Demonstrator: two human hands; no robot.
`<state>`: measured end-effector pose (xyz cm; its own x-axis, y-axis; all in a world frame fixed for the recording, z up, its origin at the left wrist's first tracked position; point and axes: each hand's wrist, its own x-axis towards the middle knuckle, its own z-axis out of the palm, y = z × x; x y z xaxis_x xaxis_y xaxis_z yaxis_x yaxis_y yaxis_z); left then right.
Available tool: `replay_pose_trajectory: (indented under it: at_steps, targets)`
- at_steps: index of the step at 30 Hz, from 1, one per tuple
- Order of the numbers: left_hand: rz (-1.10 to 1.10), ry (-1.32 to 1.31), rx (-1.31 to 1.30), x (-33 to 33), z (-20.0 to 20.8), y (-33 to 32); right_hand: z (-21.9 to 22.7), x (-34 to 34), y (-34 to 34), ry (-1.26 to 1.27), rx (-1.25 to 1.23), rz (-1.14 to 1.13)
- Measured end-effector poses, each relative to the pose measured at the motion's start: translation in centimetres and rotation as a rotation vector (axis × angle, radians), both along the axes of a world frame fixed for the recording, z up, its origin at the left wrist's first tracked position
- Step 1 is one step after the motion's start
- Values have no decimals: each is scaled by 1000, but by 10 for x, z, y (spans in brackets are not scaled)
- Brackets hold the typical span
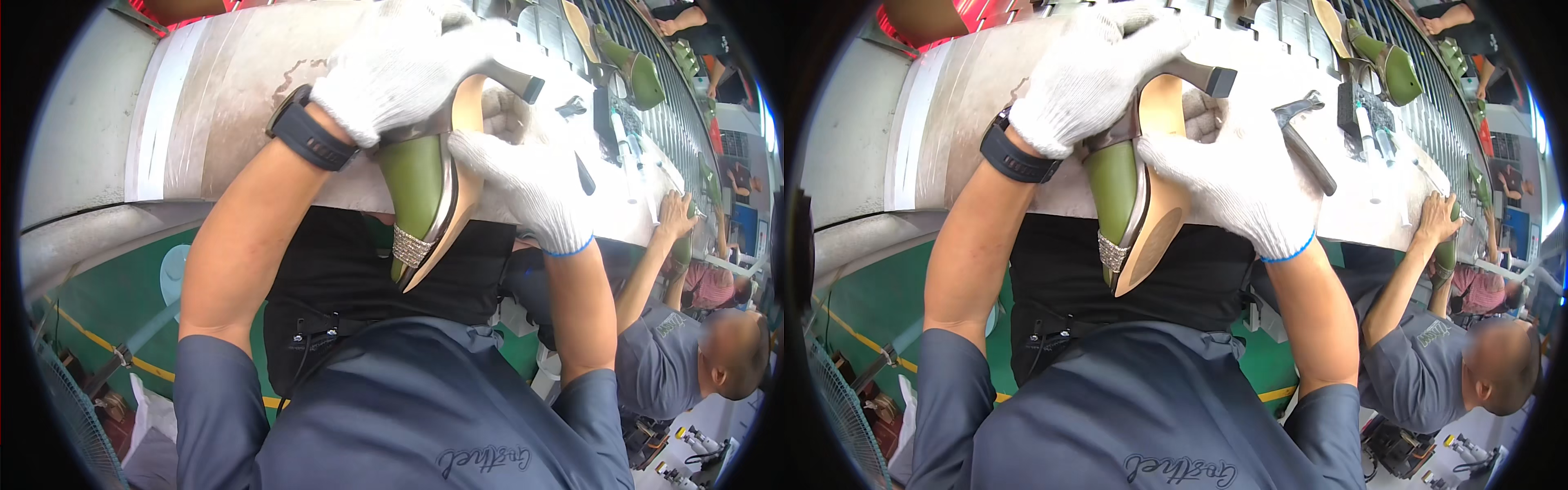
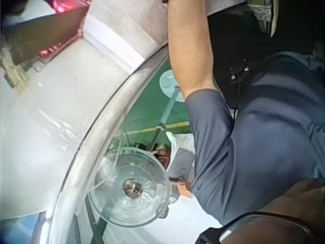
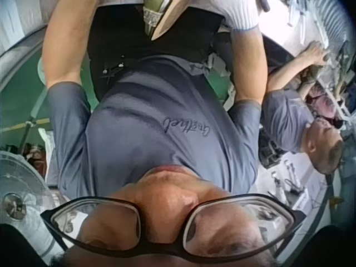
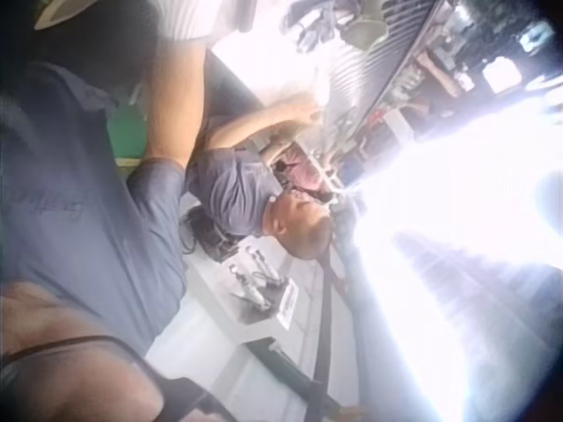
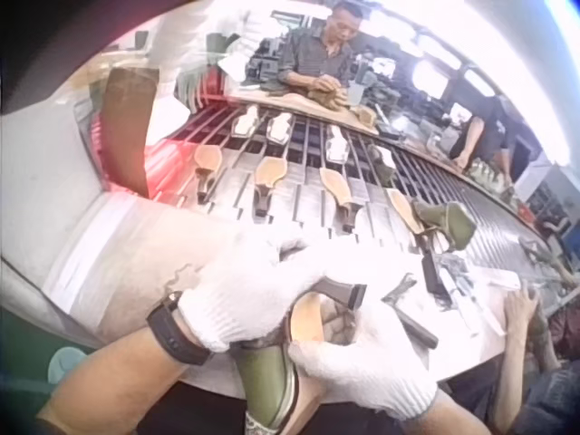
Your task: The person assembles high-heeled shoes on a production line by retrieving shoe uppers and soles from a conveyor, adhering the soles onto the shoe bases by hand, hammering around the perimeter with a hammer, and returning the assembled shoes to the conveyor.
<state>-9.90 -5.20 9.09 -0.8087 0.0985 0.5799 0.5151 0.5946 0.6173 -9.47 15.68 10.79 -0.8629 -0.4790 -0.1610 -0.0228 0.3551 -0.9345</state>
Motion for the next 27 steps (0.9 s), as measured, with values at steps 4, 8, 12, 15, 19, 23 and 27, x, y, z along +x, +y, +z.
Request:
replay_pose_trajectory:
  at_steps: [4,8,12,15,19,23,27]
  targets:
    - [-253,-362,354,20,23,-10,2,-13,-7,-46,-171,43]
    - [-8,-282,205,43,14,-52,29,-4,-34,284,63,161]
    - [460,-49,260,128,-16,-43,30,9,-31,934,262,259]
    - [306,59,111,157,-21,-31,27,0,-25,913,197,322]
    - [194,-42,54,162,-12,-24,21,-5,-27,1003,190,466]
    - [199,-85,59,164,-17,-25,22,-11,-33,1053,200,567]
    - [205,-61,47,165,-20,-24,17,-17,-35,988,154,619]
